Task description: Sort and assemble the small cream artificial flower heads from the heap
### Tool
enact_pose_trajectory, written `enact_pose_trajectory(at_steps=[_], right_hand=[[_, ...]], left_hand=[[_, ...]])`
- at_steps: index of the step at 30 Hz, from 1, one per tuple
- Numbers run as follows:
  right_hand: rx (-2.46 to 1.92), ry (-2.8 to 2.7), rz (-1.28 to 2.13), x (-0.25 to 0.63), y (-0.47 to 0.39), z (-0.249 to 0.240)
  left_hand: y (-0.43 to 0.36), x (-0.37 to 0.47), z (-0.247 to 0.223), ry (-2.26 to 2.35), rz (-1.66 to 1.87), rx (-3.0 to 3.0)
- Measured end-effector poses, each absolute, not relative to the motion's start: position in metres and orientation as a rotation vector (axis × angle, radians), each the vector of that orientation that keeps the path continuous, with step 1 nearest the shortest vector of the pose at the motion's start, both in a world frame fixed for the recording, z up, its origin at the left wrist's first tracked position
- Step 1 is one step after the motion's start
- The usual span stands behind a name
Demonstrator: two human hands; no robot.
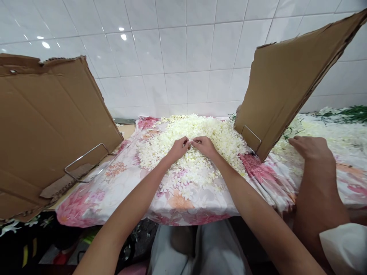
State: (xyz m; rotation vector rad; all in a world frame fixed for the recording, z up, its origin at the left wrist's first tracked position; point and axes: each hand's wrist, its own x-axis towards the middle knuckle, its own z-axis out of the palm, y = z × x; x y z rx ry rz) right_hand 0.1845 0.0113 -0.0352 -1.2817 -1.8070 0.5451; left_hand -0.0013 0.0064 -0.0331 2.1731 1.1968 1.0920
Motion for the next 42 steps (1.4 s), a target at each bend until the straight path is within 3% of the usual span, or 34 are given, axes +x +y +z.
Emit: enact_pose_trajectory(at_steps=[20,32,42], right_hand=[[-1.296,-1.715,0.399,0.178,0.0,-0.03],[-1.087,-1.677,0.707,0.167,-0.002,-0.028],[-1.177,-1.497,0.76,0.172,-0.005,-0.019]], left_hand=[[-0.001,0.004,-0.03,1.25,1.212,2.2],[0.009,0.0,-0.025,1.477,1.369,1.843],[0.007,0.001,-0.028,1.263,1.358,1.672]])
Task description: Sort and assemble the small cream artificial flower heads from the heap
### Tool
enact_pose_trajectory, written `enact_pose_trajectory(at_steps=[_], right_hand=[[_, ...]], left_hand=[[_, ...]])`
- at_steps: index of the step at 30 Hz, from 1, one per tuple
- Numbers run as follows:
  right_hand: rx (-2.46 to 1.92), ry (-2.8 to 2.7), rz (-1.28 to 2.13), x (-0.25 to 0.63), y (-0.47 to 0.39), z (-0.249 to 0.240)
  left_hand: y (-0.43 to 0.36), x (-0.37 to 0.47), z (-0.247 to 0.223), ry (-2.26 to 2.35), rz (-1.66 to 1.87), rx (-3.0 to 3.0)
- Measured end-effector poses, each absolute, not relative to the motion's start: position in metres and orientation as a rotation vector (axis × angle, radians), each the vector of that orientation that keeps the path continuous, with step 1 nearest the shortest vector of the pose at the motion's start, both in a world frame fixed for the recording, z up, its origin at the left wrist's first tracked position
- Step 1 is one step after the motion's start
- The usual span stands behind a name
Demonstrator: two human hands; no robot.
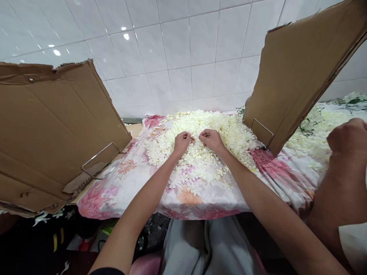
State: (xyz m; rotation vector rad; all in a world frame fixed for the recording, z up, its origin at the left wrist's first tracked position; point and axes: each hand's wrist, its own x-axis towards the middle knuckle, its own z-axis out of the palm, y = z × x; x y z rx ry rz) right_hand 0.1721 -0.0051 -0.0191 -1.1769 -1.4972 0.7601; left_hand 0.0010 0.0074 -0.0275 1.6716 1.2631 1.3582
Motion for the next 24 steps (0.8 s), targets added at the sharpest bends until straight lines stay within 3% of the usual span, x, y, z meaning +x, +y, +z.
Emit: enact_pose_trajectory(at_steps=[6,14,24], right_hand=[[-1.142,-1.459,0.8,0.173,-0.003,-0.019],[-1.137,-1.401,0.522,0.177,-0.005,-0.017],[-1.095,-1.514,0.617,0.171,-0.005,-0.02]], left_hand=[[0.011,0.001,-0.028,1.244,1.33,1.667],[0.006,0.003,-0.027,1.235,1.351,1.704],[-0.011,0.01,-0.024,1.149,1.38,2.145]])
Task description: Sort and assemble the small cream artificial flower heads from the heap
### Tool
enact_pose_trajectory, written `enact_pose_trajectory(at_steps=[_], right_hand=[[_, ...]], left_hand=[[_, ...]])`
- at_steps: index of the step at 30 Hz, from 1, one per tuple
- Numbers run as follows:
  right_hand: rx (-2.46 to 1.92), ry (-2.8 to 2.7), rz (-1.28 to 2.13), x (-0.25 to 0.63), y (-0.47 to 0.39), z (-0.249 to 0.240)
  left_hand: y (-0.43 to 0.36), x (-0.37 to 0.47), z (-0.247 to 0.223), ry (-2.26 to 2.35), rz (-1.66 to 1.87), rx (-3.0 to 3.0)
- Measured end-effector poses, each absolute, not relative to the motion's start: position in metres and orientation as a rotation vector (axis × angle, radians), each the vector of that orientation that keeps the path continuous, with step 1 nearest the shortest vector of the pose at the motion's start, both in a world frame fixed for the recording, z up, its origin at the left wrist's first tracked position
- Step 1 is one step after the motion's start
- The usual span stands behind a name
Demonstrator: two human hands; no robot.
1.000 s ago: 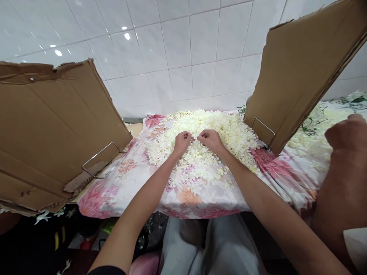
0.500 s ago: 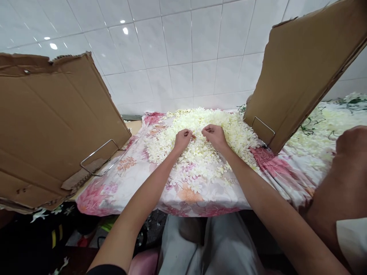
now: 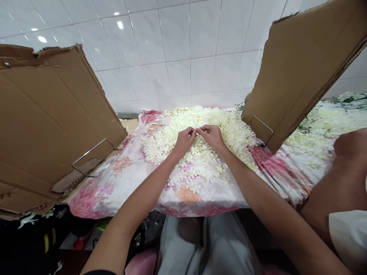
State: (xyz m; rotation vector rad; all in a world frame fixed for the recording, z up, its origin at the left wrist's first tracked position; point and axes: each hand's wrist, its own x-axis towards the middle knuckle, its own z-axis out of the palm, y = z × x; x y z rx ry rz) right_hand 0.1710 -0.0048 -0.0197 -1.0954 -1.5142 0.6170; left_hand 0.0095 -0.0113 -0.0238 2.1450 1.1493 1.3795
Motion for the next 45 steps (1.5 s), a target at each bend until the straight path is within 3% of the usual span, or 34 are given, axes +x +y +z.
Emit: enact_pose_trajectory(at_steps=[15,25,45], right_hand=[[-1.017,-1.777,0.605,0.156,-0.018,-0.014],[-1.236,-1.85,0.214,0.171,-0.011,-0.013],[-1.184,-1.808,0.252,0.174,-0.011,-0.015]], left_hand=[[0.02,-0.018,-0.022,1.381,1.579,1.536],[0.0,-0.001,-0.026,1.201,1.432,1.803],[-0.007,0.003,-0.025,1.038,1.312,1.922]])
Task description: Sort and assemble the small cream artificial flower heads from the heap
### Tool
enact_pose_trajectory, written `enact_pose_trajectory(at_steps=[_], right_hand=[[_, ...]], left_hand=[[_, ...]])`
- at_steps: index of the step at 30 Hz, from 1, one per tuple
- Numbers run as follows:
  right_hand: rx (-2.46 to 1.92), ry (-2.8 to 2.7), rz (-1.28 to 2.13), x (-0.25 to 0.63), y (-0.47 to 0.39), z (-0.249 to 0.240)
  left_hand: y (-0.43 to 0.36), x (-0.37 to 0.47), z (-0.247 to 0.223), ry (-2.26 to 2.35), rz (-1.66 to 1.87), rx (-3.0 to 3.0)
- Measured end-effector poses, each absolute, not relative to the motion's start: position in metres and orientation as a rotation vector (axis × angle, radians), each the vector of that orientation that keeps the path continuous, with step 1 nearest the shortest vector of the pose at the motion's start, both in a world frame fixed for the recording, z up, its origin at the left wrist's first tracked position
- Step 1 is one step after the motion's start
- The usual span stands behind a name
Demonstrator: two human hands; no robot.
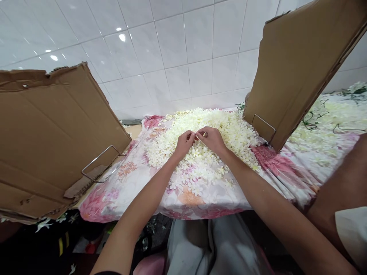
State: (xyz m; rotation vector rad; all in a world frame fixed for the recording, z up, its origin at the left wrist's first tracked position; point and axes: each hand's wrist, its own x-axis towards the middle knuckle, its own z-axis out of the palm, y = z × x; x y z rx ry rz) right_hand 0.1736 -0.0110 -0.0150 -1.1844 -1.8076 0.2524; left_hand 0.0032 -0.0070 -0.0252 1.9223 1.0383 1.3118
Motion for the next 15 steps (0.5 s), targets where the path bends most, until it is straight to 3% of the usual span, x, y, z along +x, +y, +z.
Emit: enact_pose_trajectory(at_steps=[15], right_hand=[[-1.168,-1.835,0.257,0.1725,-0.0113,-0.016]], left_hand=[[-0.0047,0.0025,-0.0288,1.078,1.274,1.922]])
